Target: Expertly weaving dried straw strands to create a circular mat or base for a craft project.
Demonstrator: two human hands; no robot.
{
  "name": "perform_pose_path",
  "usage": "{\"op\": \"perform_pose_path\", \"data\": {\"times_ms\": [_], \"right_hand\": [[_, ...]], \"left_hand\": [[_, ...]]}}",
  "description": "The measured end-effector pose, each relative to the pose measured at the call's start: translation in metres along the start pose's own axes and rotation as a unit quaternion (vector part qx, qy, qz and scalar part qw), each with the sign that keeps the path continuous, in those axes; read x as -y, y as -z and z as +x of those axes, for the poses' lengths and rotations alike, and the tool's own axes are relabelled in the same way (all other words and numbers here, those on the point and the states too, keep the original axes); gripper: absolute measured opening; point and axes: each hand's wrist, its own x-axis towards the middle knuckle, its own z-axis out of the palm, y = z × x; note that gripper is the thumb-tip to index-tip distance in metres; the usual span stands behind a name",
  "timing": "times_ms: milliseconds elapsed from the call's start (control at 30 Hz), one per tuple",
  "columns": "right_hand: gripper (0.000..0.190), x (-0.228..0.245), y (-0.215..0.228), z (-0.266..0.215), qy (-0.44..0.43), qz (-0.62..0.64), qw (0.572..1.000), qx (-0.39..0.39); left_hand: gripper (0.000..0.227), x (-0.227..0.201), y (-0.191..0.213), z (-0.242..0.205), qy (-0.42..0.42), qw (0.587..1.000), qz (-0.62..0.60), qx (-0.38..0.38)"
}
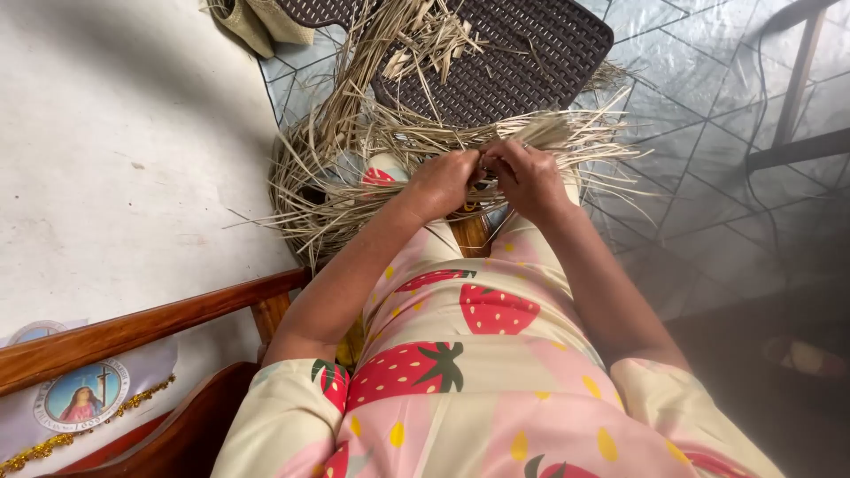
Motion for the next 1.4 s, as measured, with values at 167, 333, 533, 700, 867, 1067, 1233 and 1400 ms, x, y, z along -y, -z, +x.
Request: {"op": "perform_pose_path", "data": {"times_ms": [167,333,533,700,867,1067,1233,1400], "right_hand": [[0.013,0.014,0.007,0.009,0.019,-0.059,0.998,-0.012],[0.01,0.017,0.003,0.006,0.035,-0.071,0.997,-0.008],[0.008,0.011,-0.006,-0.004,0.051,-0.04,0.997,0.042],[0.008,-0.009,-0.032,-0.023,0.008,-0.116,0.993,0.031],[0.005,0.014,-0.027,-0.015,-0.174,0.009,0.983,0.049],[0.006,0.015,-0.029,-0.014,-0.244,0.059,0.968,0.03],[0.012,0.024,-0.023,-0.005,-0.245,0.128,0.961,0.024],[0.012,0.046,-0.004,0.014,-0.237,0.097,0.963,0.084]], "left_hand": [[0.042,-0.04,0.058,-0.017,0.006,0.978,-0.205,0.029],[0.043,-0.024,0.055,-0.012,0.066,0.969,-0.238,0.021],[0.013,0.004,0.032,0.002,-0.018,0.977,0.197,-0.084],[0.016,-0.004,0.019,0.001,0.068,0.984,0.086,-0.137],[0.009,-0.019,0.001,-0.007,0.065,0.972,-0.12,-0.193],[0.011,-0.029,-0.018,-0.015,0.048,0.966,-0.124,-0.222],[0.016,-0.028,-0.024,-0.014,0.04,0.953,0.011,-0.301],[0.011,-0.005,-0.029,-0.016,0.08,0.885,-0.34,-0.308]]}}
